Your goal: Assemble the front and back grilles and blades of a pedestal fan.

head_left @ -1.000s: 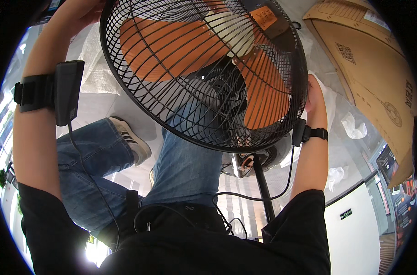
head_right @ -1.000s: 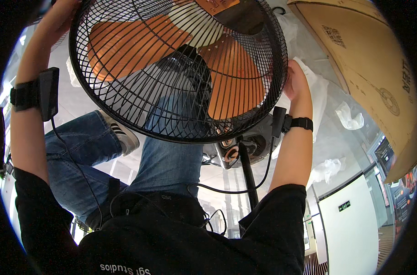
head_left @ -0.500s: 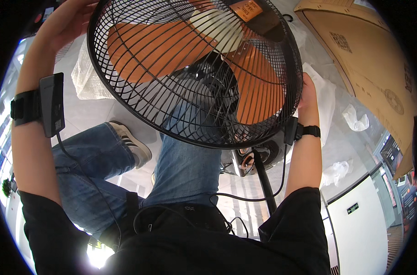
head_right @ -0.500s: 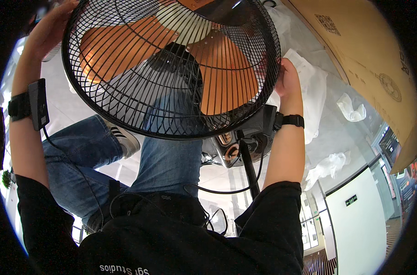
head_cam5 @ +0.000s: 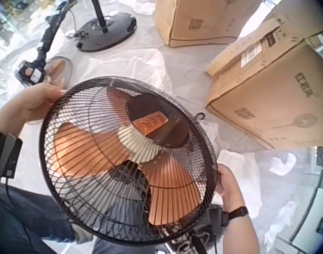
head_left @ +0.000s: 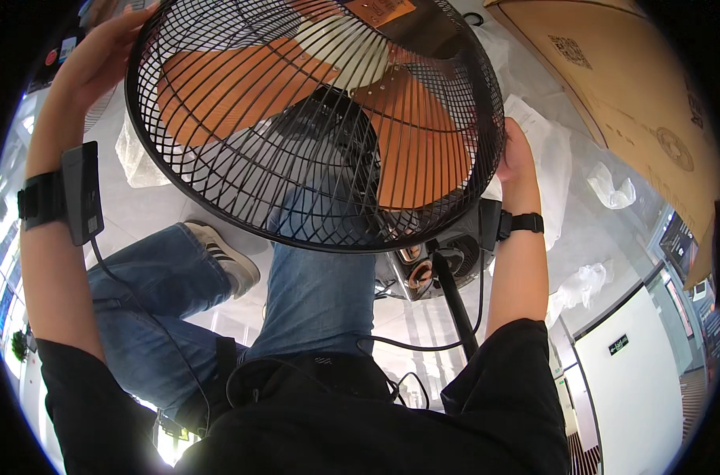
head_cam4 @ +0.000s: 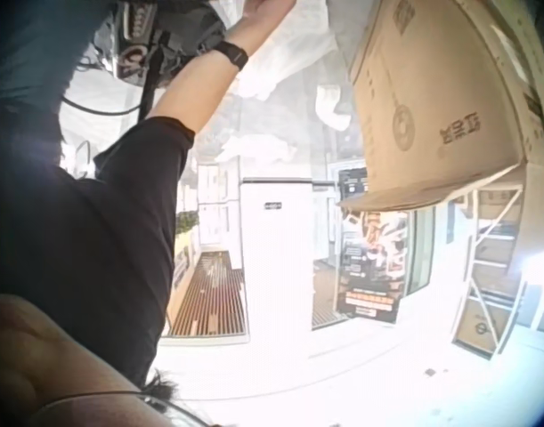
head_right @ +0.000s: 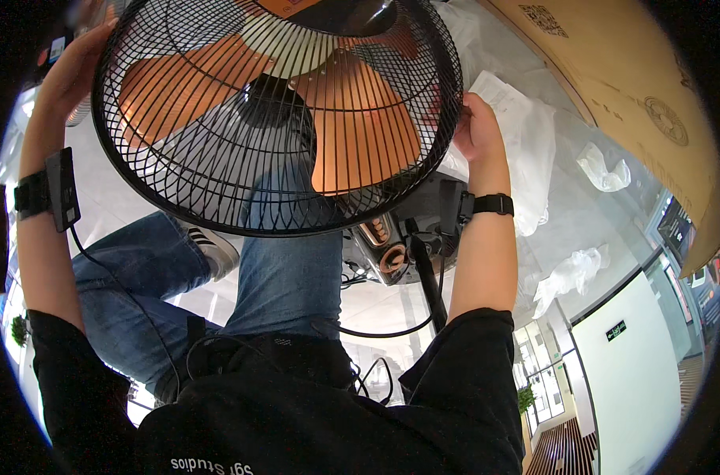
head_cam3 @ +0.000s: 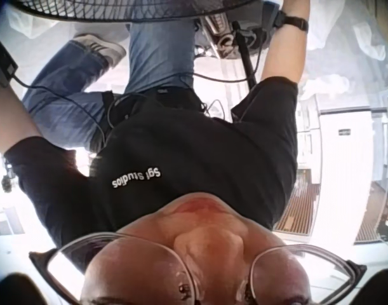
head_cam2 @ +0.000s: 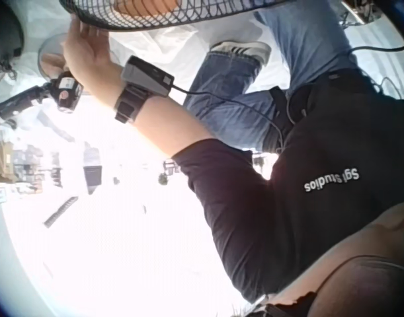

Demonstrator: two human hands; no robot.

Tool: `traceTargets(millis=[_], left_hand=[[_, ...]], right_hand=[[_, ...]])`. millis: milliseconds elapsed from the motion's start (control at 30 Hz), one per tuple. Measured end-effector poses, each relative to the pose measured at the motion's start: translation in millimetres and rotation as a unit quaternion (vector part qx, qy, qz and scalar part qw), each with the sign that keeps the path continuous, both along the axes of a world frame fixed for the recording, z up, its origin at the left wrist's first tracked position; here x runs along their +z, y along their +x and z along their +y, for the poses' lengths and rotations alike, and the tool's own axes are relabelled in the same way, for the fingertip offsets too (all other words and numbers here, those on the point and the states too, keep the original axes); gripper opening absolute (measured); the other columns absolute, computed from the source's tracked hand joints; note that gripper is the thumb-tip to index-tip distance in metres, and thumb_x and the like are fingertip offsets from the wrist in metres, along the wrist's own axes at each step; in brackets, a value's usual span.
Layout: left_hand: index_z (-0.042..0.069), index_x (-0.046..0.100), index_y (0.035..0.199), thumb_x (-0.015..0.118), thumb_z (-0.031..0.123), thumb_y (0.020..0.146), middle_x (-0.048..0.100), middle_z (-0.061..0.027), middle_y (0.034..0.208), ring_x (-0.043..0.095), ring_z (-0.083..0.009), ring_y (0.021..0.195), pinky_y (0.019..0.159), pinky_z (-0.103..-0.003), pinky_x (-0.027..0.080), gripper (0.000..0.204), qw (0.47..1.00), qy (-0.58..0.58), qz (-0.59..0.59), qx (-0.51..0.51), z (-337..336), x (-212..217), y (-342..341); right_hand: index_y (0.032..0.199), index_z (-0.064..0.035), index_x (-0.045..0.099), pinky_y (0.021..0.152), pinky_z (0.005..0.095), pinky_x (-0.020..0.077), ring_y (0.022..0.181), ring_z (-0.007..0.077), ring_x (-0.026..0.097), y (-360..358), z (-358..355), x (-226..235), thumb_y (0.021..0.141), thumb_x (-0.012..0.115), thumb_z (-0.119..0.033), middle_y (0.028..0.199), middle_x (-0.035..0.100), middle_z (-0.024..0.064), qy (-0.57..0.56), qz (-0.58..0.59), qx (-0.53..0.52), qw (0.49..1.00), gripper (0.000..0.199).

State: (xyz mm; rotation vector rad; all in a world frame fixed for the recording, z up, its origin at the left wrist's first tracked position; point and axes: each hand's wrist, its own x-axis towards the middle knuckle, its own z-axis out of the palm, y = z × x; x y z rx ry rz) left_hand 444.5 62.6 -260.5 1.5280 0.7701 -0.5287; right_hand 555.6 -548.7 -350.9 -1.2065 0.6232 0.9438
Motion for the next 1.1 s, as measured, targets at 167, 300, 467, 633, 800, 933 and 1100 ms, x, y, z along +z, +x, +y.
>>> traceTargets(millis=[167, 300, 467, 633, 800, 933, 1100], left_hand=[[0.003, 0.057, 0.128, 0.058, 0.036, 0.096, 0.064, -0.0122, 0.118, 0.059, -0.0169, 0.112, 0.100, -0.029, 0.044, 0.046, 0.998, 0.038, -0.022, 0.047, 0.4, -0.1, -6.1], [0.011, 0.066, 0.110, 0.063, 0.049, 0.089, 0.066, 0.0007, 0.091, 0.059, -0.0103, 0.078, 0.073, -0.026, 0.047, 0.043, 0.993, 0.034, 0.011, 0.112, -59.0, 15.8, -12.9], [0.010, 0.062, 0.104, 0.062, 0.045, 0.091, 0.064, -0.0041, 0.091, 0.060, -0.0144, 0.082, 0.077, -0.030, 0.049, 0.037, 0.949, -0.082, -0.009, 0.303, -121.8, 52.3, -49.5], [0.007, 0.059, 0.106, 0.061, 0.035, 0.092, 0.062, -0.0055, 0.097, 0.060, -0.0170, 0.089, 0.083, -0.036, 0.052, 0.031, 0.947, -0.143, -0.001, 0.289, -175.7, 97.9, -89.4], [-0.003, 0.056, 0.105, 0.069, 0.023, 0.089, 0.061, -0.0104, 0.095, 0.063, -0.0224, 0.092, 0.084, -0.039, 0.055, 0.033, 0.945, -0.177, 0.012, 0.273, -218.0, 116.1, -106.0], [-0.005, 0.049, 0.117, 0.072, 0.026, 0.086, 0.059, -0.0127, 0.105, 0.061, -0.0263, 0.100, 0.086, -0.040, 0.053, 0.049, 0.944, -0.198, 0.015, 0.263, -245.0, 112.5, -118.4], [0.008, 0.043, 0.126, 0.071, 0.038, 0.083, 0.043, -0.0163, 0.126, 0.046, -0.0316, 0.118, 0.098, -0.059, 0.042, 0.060, 0.925, -0.193, 0.007, 0.327, -245.5, 102.6, -116.0]], right_hand=[[0.099, 0.0034, 0.063, 0.080, 0.0425, 0.0541, 0.084, 0.0244, 0.063, -9.8, 9.3, 4.5, 0.090, 0.049, -0.015, 0.094, 0.067, 0.0131, 0.040, 0.004, -0.020, 0.999, 0.025], [0.104, 0.0017, 0.061, 0.084, 0.0409, 0.0514, 0.091, 0.0241, 0.062, -28.7, 15.6, 12.8, 0.095, 0.049, -0.021, 0.100, 0.066, 0.0119, 0.004, -0.035, -0.078, 0.996, 0.028], [0.112, -0.0028, 0.058, 0.091, 0.0403, 0.0456, 0.102, 0.0241, 0.058, -61.7, 18.1, 29.8, 0.099, 0.042, -0.030, 0.111, 0.063, 0.0104, 0.055, -0.026, -0.145, 0.987, 0.034], [0.118, -0.0034, 0.054, 0.091, 0.0409, 0.0463, 0.109, 0.0256, 0.058, -104.2, 43.1, 84.8, 0.100, 0.039, -0.033, 0.115, 0.062, 0.0111, 0.093, 0.005, -0.176, 0.980, 0.038], [0.129, -0.0022, 0.047, 0.092, 0.0472, 0.0490, 0.115, 0.0318, 0.057, -140.6, 65.1, 115.3, 0.098, 0.036, -0.039, 0.124, 0.058, 0.0162, 0.048, 0.024, -0.194, 0.979, 0.049], [0.128, -0.0001, 0.044, 0.096, 0.0544, 0.0458, 0.117, 0.0357, 0.055, -164.4, 96.5, 142.4, 0.093, 0.043, -0.048, 0.123, 0.055, 0.0201, 0.068, 0.015, -0.227, 0.971, 0.060], [0.136, 0.0002, 0.031, 0.103, 0.0622, 0.0371, 0.119, 0.0431, 0.051, -170.0, 120.4, 159.7, 0.091, 0.048, -0.046, 0.136, 0.038, 0.0261, 0.069, 0.007, -0.304, 0.950, 0.066]])
